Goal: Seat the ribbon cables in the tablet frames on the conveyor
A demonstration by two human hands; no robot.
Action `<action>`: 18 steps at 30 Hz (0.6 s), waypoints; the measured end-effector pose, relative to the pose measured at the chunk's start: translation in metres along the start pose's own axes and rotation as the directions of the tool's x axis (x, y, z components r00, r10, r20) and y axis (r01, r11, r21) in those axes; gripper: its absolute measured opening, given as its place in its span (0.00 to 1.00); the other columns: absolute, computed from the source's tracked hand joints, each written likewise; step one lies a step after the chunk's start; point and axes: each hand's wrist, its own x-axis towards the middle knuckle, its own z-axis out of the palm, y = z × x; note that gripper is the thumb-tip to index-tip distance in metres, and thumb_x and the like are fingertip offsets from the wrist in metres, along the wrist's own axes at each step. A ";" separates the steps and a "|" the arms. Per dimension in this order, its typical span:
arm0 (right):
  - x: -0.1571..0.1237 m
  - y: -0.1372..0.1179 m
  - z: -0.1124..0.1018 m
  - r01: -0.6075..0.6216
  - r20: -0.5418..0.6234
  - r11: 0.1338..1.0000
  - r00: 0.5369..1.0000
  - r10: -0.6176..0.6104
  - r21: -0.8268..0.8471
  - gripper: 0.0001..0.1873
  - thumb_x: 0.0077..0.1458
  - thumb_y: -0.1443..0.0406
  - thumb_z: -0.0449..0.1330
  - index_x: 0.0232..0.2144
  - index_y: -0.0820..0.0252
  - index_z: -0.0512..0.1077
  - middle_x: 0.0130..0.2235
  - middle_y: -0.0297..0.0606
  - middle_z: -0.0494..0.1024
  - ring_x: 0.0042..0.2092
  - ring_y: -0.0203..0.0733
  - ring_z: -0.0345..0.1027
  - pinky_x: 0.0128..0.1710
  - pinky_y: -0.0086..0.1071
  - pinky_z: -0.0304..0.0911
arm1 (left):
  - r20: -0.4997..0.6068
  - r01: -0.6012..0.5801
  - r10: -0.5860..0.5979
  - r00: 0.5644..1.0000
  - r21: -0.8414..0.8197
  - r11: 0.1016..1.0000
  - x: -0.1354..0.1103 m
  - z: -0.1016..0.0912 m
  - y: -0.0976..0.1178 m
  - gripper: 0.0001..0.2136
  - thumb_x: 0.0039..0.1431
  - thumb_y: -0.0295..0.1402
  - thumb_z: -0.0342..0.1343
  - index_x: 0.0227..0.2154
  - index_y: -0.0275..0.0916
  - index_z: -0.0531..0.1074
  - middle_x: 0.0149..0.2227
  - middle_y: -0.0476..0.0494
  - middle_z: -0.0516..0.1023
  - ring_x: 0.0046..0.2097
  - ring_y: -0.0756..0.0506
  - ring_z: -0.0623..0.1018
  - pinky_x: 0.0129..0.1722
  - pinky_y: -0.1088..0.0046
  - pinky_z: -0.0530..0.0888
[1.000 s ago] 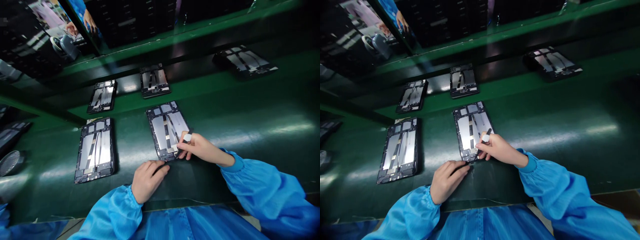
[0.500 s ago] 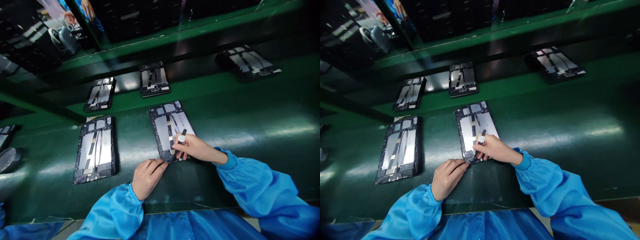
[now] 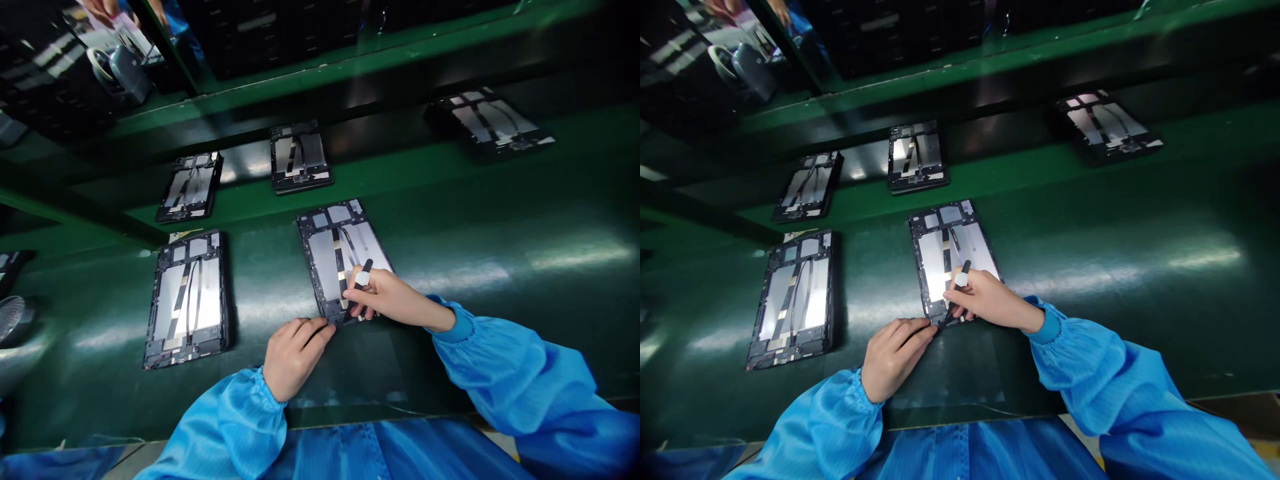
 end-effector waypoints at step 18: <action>-0.023 0.010 -0.016 0.102 -0.196 0.987 0.973 -0.125 -0.123 0.17 0.60 0.51 0.60 0.31 0.59 0.69 0.29 0.36 0.74 0.30 0.43 0.74 0.24 0.31 0.69 | 0.120 -0.085 0.061 0.991 0.211 0.974 0.002 -0.006 0.007 0.17 0.70 0.25 0.40 0.54 0.40 0.70 0.46 0.41 0.75 0.41 0.45 0.73 0.35 0.69 0.71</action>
